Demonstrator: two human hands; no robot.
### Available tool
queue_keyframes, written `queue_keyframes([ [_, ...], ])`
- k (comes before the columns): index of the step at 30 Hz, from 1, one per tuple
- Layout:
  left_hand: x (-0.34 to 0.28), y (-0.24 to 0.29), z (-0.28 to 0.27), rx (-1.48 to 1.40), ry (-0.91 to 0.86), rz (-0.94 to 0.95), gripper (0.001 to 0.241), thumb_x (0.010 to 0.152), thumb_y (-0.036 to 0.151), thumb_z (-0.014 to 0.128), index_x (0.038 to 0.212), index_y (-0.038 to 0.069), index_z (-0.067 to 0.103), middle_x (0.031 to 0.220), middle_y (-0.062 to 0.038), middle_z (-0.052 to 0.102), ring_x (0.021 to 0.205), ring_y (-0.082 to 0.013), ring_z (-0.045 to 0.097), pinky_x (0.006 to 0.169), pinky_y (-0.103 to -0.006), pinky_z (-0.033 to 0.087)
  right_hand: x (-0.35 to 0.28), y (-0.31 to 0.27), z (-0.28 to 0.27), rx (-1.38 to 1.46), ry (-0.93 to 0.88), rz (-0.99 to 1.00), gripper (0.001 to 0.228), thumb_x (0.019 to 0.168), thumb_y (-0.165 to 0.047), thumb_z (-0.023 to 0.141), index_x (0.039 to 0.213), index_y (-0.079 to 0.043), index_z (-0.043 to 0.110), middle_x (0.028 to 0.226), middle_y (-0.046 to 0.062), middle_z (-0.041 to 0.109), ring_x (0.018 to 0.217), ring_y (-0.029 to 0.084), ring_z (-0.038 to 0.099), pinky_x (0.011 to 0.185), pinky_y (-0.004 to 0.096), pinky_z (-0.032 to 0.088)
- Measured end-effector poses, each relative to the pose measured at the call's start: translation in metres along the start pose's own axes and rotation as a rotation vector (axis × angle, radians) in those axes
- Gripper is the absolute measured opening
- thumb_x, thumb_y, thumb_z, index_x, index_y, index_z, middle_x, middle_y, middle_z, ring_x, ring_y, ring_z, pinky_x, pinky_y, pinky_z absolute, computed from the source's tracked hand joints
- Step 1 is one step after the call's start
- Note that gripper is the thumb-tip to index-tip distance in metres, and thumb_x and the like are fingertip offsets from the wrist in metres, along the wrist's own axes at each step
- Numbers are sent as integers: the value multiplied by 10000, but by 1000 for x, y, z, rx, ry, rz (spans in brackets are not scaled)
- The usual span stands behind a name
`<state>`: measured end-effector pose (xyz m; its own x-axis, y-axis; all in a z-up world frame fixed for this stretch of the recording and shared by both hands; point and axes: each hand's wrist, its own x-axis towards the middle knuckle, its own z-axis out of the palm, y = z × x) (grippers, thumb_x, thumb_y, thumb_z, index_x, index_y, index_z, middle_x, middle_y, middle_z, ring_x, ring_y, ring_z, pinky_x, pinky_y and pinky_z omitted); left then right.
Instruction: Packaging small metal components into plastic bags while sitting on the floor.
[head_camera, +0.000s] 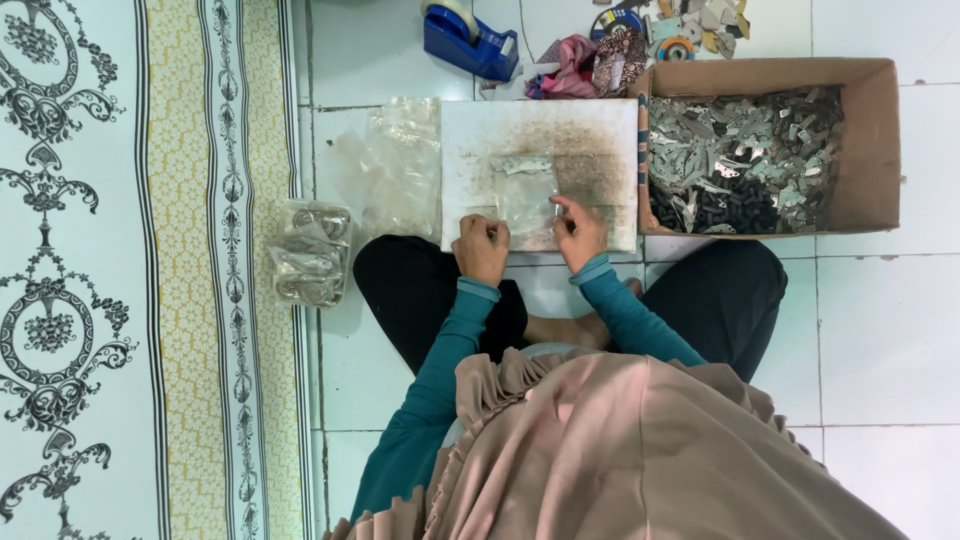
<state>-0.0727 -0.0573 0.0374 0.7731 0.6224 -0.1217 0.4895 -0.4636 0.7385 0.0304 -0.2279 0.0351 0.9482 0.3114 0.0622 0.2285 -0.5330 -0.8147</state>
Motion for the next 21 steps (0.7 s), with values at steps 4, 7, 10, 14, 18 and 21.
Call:
queue_keyframes([
  [4,-6,27,-15,64,104,199,289,1026,206,614,1297,134,543,1344,-125,483,1186,-358,600,983,-530,432,-7,1,0,-335,-87,-77,392,929,-268,667,1285,-426,712,990,-22,638,1114,239,539,977,466,347],
  [7,-6,47,-11,216,108,548,383,1048,120,555,1425,60,520,1559,-261,379,1460,-426,381,1156,-579,326,-3,-1,-3,-332,-125,-117,388,959,-278,654,1313,-430,701,997,-30,672,1125,235,536,966,448,337],
  [10,-8,54,0,486,-18,669,539,1100,286,478,1586,84,359,1696,-215,220,1569,-367,217,1258,-636,114,0,13,-1,-336,-127,-130,357,991,-276,658,1328,-383,709,1016,-20,707,1128,247,542,949,456,335],
  [14,2,35,4,682,-361,474,777,1089,654,180,1666,139,108,1740,-153,53,1610,-313,39,1282,-634,-52,-3,6,-7,-347,-124,-158,356,1002,-245,617,1325,-360,711,990,8,687,1097,262,533,927,470,331],
  [18,1,32,1,708,-306,520,870,1031,752,249,1676,188,94,1747,-126,43,1608,-320,67,1258,-685,-48,-4,11,-7,-435,-84,-208,345,992,-250,627,1315,-333,713,953,5,633,1062,243,521,902,439,326],
  [21,1,27,4,700,-257,548,924,999,791,273,1671,176,121,1740,-146,80,1604,-338,100,1251,-706,-26,2,0,-6,-479,-8,-305,395,984,-224,625,1368,-297,682,1137,31,597,1131,265,492,955,452,326],
])
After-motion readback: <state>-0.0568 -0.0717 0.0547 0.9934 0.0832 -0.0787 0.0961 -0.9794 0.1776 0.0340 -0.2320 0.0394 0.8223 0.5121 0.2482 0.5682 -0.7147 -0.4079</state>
